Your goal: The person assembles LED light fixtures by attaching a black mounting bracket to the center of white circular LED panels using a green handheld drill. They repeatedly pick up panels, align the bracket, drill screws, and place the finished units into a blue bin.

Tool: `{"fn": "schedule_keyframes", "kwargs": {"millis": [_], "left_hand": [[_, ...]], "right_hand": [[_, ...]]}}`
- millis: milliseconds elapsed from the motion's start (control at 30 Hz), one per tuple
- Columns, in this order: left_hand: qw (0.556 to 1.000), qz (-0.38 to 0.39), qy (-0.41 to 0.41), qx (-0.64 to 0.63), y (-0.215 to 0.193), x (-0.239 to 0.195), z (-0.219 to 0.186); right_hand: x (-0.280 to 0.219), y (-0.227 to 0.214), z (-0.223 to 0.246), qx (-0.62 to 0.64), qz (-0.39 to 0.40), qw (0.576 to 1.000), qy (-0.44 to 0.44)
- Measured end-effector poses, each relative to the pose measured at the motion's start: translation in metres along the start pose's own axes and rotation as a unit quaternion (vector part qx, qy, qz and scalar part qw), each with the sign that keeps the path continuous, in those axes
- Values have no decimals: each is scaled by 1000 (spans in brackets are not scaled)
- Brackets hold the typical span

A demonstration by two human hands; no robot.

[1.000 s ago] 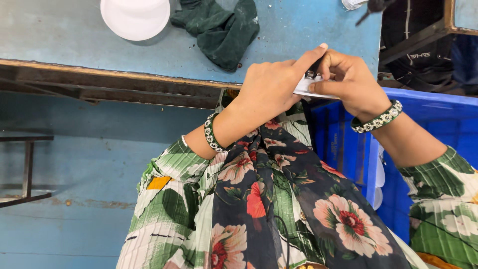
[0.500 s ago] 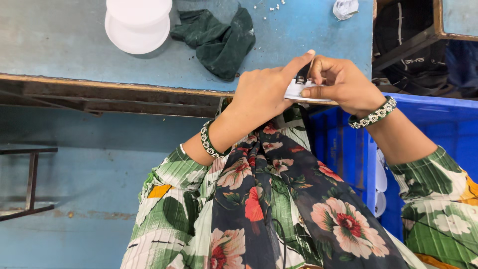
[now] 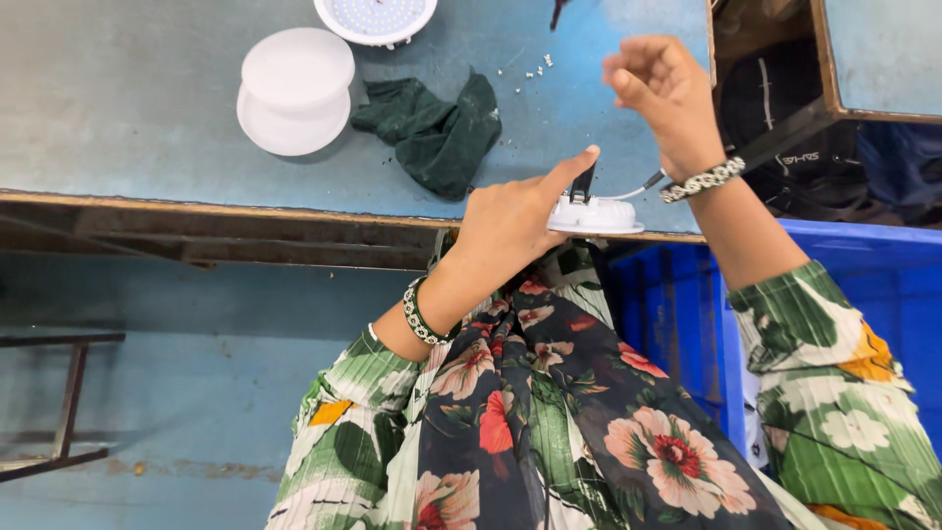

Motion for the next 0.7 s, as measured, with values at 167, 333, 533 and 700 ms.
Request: {"fn": "schedule_keyframes", "kwargs": {"millis": [167,333,533,700], "left_hand": [[1000,15,-8,3,-1,-3,0],[1000,13,-17,-1,1,-3,3],[1000,4,-18,3,1,0,3],[999,23,-30,10,1,3,4]], "right_hand": [[24,20,20,-136,-7,970,-200],[42,27,32,-184,-26,964,-188],[9,18,74,-13,-90,971,-221],[-21,13,104,139,-124,963,-195]]}}
Point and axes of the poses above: each hand's wrist, its own x-axis towards the middle knuckle, its own y-axis out of the palm, z = x × y, the point moved 6 cm from there along x, towards the middle knuckle, and after that the axes turned 6 degrees about -y, right-handed, at the moved point
